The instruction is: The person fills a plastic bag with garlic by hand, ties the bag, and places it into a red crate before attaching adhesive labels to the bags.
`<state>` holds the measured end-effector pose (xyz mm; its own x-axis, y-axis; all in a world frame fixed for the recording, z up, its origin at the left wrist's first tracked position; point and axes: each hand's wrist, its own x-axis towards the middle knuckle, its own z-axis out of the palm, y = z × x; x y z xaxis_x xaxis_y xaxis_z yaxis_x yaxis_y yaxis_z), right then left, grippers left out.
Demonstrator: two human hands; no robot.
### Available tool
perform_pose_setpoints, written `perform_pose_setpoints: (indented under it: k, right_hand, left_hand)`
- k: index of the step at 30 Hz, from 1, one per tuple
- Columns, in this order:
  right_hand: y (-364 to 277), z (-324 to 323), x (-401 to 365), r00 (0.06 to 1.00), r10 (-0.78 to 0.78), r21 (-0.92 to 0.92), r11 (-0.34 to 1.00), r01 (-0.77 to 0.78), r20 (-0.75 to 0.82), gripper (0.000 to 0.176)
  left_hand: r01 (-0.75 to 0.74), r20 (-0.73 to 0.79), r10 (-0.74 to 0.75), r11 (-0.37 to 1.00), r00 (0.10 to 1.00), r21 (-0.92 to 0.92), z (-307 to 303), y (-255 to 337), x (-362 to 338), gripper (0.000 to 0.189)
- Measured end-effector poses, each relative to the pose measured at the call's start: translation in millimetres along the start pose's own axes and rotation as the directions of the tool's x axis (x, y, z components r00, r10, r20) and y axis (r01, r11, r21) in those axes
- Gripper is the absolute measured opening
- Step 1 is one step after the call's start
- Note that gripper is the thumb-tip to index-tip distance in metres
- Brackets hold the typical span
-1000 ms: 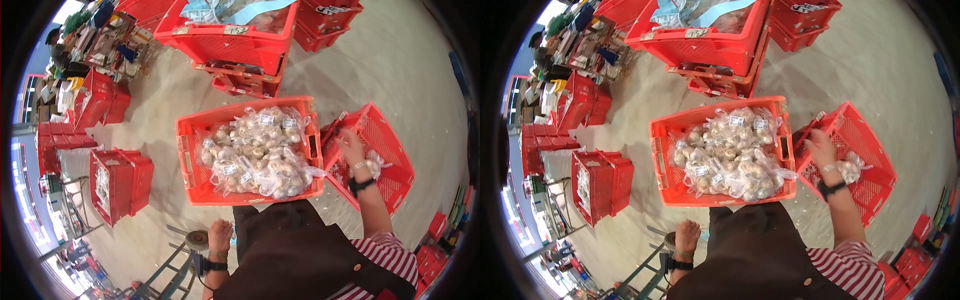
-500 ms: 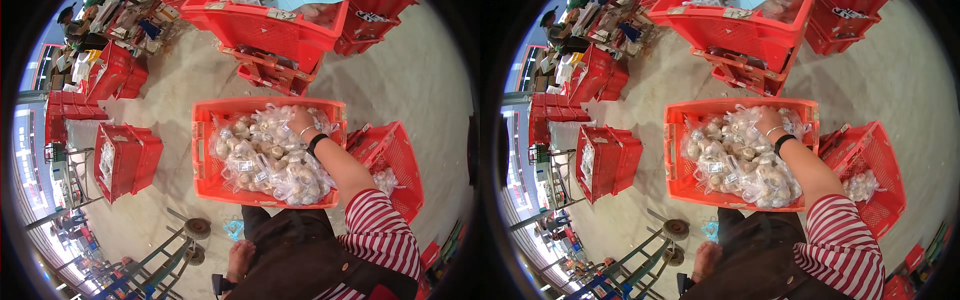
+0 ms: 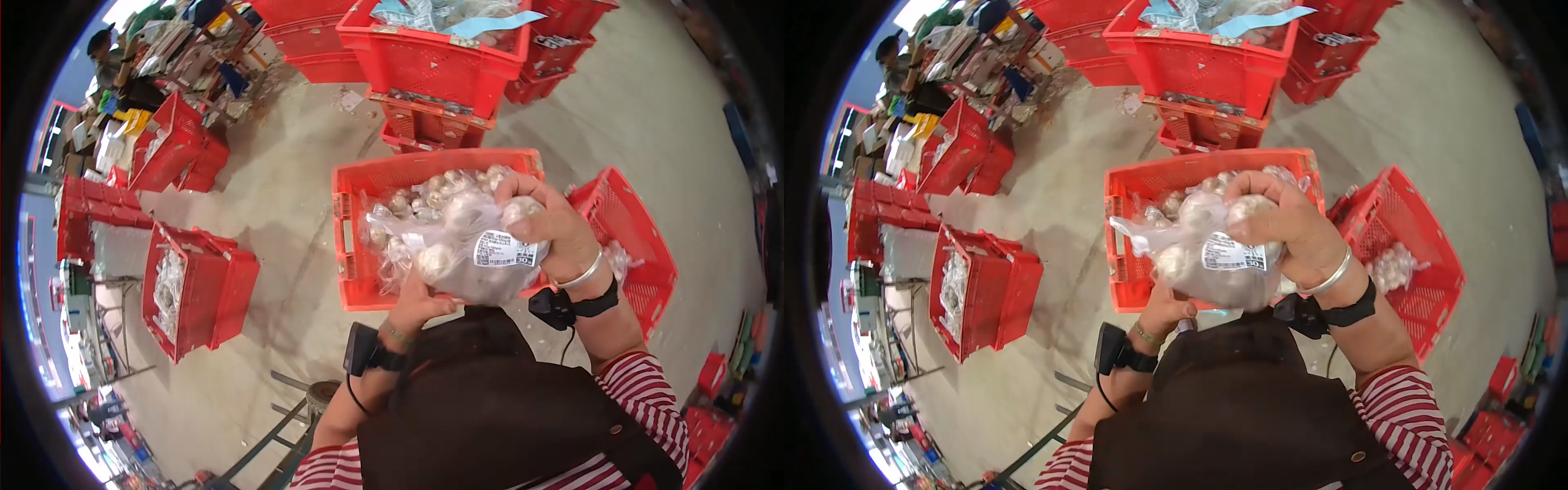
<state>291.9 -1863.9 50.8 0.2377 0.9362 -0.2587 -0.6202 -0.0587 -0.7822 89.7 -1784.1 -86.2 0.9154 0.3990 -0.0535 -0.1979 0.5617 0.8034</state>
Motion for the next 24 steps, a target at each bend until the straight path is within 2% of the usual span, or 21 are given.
perform_pose_setpoints:
  k: [1, 3, 4, 6, 8, 10, 11, 12, 14, 15, 17, 18, 21, 24]
  right_hand:
    - [-2, 17, -7, 1.0, 0.013, 0.049, 0.999, -0.012, -0.019, 0.029]
    - [0, 42, -19, 1.0, 0.008, 0.117, 0.993, -0.004, -0.027, 0.027]
    - [3, 51, -25, 0.999, -0.013, 0.107, 0.994, 0.018, -0.049, 0.027]
    - [8, 61, -31, 0.977, -0.124, 0.057, 0.989, 0.135, -0.171, 0.026]
    - [29, 43, -35, 0.968, -0.189, 0.02, 0.981, 0.195, -0.166, 0.028]
    - [54, 41, -38, 0.937, -0.291, 0.042, 0.952, 0.304, -0.192, 0.045]
    - [68, 43, -41, 0.954, -0.271, 0.026, 0.961, 0.276, -0.128, 0.067]
    - [87, 44, -42, 0.961, -0.252, 0.074, 0.962, 0.262, -0.117, 0.078]
    - [105, 57, -41, 0.972, -0.235, 0.175, 0.958, 0.227, 0.027, 0.071]
    - [105, 61, -40, 0.971, -0.237, 0.181, 0.957, 0.228, 0.032, 0.071]
    - [103, 65, -42, 0.98, -0.15, 0.103, 0.981, 0.163, -0.13, 0.066]
    - [102, 61, -43, 0.982, -0.146, 0.113, 0.981, 0.16, -0.121, 0.066]
    - [97, 40, -36, 0.988, -0.153, 0.359, 0.922, 0.144, -0.004, 0.07]
    - [89, 29, -32, 0.971, -0.207, 0.362, 0.92, 0.151, 0.123, 0.077]
  left_hand:
    - [0.01, 0.028, -0.01, 1.0, 1.0, -0.01, 7, 8, -5, 0.085]
    - [0.161, 0.058, -0.153, 0.974, 0.986, -0.158, 19, 21, -15, 0.076]
    - [0.168, 0.09, -0.156, 0.973, 0.984, -0.16, 29, 36, -22, 0.076]
    - [0.244, 0.083, -0.233, 0.841, 0.969, -0.482, 44, 64, -36, 0.066]
    - [0.261, 0.141, -0.22, 0.775, 0.965, -0.576, 41, 83, -42, 0.063]
    - [0.218, 0.086, -0.201, 0.899, 0.976, -0.379, 31, 100, -51, 0.061]
    - [0.221, 0.091, -0.201, 0.902, 0.975, -0.371, 30, 104, -54, 0.061]
    - [0.21, 0.063, -0.201, 0.915, 0.978, -0.343, 29, 107, -56, 0.059]
    - [0.197, 0.033, -0.197, 0.931, 0.98, -0.307, 24, 110, -58, 0.058]
    - [0.213, 0.033, -0.215, 0.914, 0.976, -0.346, 18, 106, -60, 0.058]
    - [0.228, 0.02, -0.239, 0.896, 0.971, -0.381, 18, 106, -64, 0.059]
    - [0.175, -0.005, -0.195, 0.891, 0.981, -0.419, 23, 108, -63, 0.061]
    - [0.076, -0.059, -0.114, 0.892, 0.992, -0.445, 31, 107, -59, 0.065]
    - [0.034, -0.074, -0.074, 0.9, 0.995, -0.434, 38, 100, -53, 0.067]
